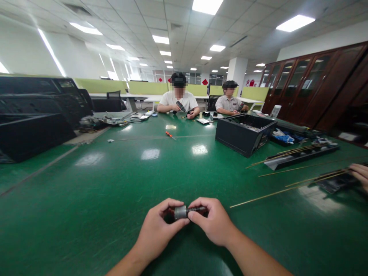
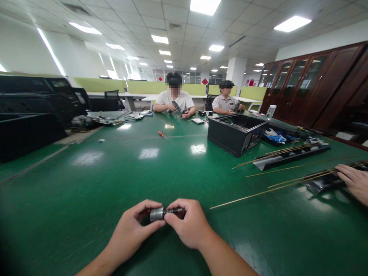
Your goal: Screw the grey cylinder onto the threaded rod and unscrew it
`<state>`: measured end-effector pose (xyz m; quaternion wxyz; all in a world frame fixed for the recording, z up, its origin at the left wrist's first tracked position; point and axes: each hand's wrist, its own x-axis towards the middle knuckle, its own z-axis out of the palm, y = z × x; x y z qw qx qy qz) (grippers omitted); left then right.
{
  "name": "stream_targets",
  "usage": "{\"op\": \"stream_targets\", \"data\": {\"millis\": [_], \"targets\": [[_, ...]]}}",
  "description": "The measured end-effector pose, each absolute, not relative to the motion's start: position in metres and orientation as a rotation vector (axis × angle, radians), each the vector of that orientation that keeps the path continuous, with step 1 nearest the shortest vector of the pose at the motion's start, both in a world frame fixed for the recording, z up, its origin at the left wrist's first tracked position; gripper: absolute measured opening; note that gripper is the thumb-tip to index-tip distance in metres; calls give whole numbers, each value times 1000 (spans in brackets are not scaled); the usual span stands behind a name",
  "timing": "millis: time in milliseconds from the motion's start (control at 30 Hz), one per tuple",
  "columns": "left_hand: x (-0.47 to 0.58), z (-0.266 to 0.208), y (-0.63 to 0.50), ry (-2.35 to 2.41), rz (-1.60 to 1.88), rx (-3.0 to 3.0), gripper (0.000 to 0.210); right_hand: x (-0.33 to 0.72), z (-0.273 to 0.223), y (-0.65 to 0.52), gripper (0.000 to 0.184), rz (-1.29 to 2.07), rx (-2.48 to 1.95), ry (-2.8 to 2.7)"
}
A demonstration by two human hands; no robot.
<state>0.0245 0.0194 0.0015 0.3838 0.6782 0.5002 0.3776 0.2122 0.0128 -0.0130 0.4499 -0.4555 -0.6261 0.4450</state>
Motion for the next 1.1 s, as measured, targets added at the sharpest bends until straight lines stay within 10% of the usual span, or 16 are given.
{"op": "stream_targets", "data": {"millis": [1100], "targets": [[25,0,18,1300,1021,1697,32,214,-14,15,10,1132,-1121,-1565]]}}
